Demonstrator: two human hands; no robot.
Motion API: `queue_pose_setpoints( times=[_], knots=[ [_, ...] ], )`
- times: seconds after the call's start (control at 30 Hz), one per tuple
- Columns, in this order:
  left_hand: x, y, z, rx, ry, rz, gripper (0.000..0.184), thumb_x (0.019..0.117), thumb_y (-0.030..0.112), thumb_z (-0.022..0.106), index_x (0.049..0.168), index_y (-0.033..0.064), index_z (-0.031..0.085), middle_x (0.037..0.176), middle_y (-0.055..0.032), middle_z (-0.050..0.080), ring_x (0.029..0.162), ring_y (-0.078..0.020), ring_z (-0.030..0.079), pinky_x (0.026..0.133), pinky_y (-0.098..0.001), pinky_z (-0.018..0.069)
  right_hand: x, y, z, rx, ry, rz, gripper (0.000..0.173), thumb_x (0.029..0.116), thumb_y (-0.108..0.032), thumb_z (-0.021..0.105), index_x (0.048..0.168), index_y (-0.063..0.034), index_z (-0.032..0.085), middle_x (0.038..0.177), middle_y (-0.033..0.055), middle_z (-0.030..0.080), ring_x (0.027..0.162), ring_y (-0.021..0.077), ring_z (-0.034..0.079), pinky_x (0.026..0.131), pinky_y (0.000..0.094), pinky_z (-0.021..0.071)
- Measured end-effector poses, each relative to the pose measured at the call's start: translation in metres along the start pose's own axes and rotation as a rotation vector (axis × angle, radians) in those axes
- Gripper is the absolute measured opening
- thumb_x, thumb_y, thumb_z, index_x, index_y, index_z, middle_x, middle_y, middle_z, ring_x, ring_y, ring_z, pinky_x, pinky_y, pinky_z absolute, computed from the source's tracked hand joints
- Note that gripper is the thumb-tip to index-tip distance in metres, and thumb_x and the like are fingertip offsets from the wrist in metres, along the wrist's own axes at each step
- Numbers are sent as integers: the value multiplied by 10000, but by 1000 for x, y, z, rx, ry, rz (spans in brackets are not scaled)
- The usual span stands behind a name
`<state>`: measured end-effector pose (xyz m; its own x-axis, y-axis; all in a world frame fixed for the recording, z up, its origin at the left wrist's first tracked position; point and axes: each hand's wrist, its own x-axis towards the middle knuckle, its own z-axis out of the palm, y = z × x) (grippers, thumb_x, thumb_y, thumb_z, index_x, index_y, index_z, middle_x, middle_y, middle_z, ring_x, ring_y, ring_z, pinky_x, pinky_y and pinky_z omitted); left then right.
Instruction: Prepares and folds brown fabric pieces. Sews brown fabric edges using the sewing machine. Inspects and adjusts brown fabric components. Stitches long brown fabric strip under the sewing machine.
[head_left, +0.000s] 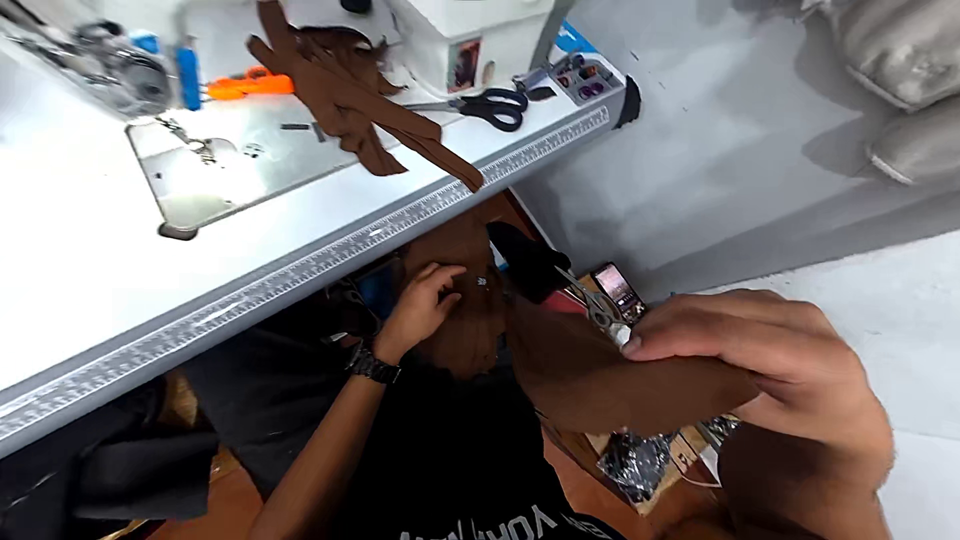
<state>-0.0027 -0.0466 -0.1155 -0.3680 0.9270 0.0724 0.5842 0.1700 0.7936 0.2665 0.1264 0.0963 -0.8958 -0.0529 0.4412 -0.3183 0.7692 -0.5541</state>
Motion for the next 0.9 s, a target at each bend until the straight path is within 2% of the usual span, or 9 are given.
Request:
queue_pose_setpoints(
  times=[0.13, 0.23, 0.33, 0.43, 0.5, 0.63, 0.77, 0.83, 0.9],
  knots=[
    [1, -6, -11, -268, -31, -119, 315, 1057, 155, 528, 1325, 69, 671, 1240, -118, 694, 1163, -202, 651, 1043, -442, 510, 59, 31, 22, 138, 0, -31, 222, 933, -93, 563, 1079, -72, 729, 1000, -31, 739, 919, 7, 679, 822, 209, 592],
    [-11, 14, -27, -695, 55, -367, 436, 1123, 271, 308, 1331, 61, 629, 1180, -57, 709, 1036, -110, 661, 930, -348, 535, 92, 91, 70, 251, -124, 111, 199, 928, 2, 606, 1078, -15, 734, 976, 19, 753, 882, 25, 692, 809, 238, 590],
    [-12, -5, -26, -1020, 135, -570, 681, 1072, 603, 174, 1355, 144, 589, 1178, -27, 718, 1043, -135, 694, 886, -395, 590, 104, 168, 129, 345, -228, 383, 146, 976, -61, 652, 1089, -13, 731, 973, 66, 742, 883, 82, 685, 842, 305, 568],
    [-20, -26, -21, -961, 66, -516, 610, 1049, 560, 442, 1464, 120, 518, 1381, -83, 633, 1239, -229, 622, 1033, -482, 524, 110, 217, 168, 403, -90, 553, 193, 921, -59, 737, 1102, 4, 748, 1031, 94, 763, 961, 116, 713, 928, 351, 575],
    [-16, -21, -13, -826, 141, -523, 387, 1015, 315, 640, 1319, 77, 618, 1196, -107, 714, 1059, -226, 704, 927, -459, 586, 114, 231, 177, 377, 45, 534, 292, 854, -41, 788, 1132, 12, 713, 1065, 97, 755, 1012, 131, 710, 968, 373, 573],
    [-11, -16, 8, -495, 308, -502, 328, 966, 296, 724, 1195, 65, 685, 1061, -127, 742, 929, -254, 723, 829, -495, 596, 90, 245, 189, 377, 355, 629, 473, 860, -216, 818, 1242, 2, 645, 1136, 120, 713, 1074, 173, 679, 976, 403, 560],
    [5, -29, 2, -236, 333, -462, 793, 852, 347, 828, 1459, 4, 451, 1479, -249, 470, 1364, -408, 462, 1096, -619, 406, 24, 256, 196, 728, 133, 782, 934, 834, -524, 741, 1533, -27, 371, 1320, 101, 622, 1179, 137, 607, 1017, 366, 520],
    [18, -45, -10, -362, 250, -448, 867, 851, 342, 824, 1528, 26, 384, 1520, -210, 457, 1416, -324, 432, 1158, -541, 377, 12, 253, 197, 812, 2, 785, 911, 810, -519, 767, 1494, -28, 417, 1317, 79, 632, 1171, 104, 615, 1025, 335, 521],
    [29, -66, -17, -555, 113, -411, 711, 890, 272, 775, 1487, 49, 458, 1406, -123, 596, 1312, -176, 561, 1121, -406, 469, 17, 251, 187, 781, -91, 764, 823, 819, -479, 762, 1433, -13, 474, 1267, 77, 648, 1133, 93, 621, 1012, 321, 520]
  ],
)
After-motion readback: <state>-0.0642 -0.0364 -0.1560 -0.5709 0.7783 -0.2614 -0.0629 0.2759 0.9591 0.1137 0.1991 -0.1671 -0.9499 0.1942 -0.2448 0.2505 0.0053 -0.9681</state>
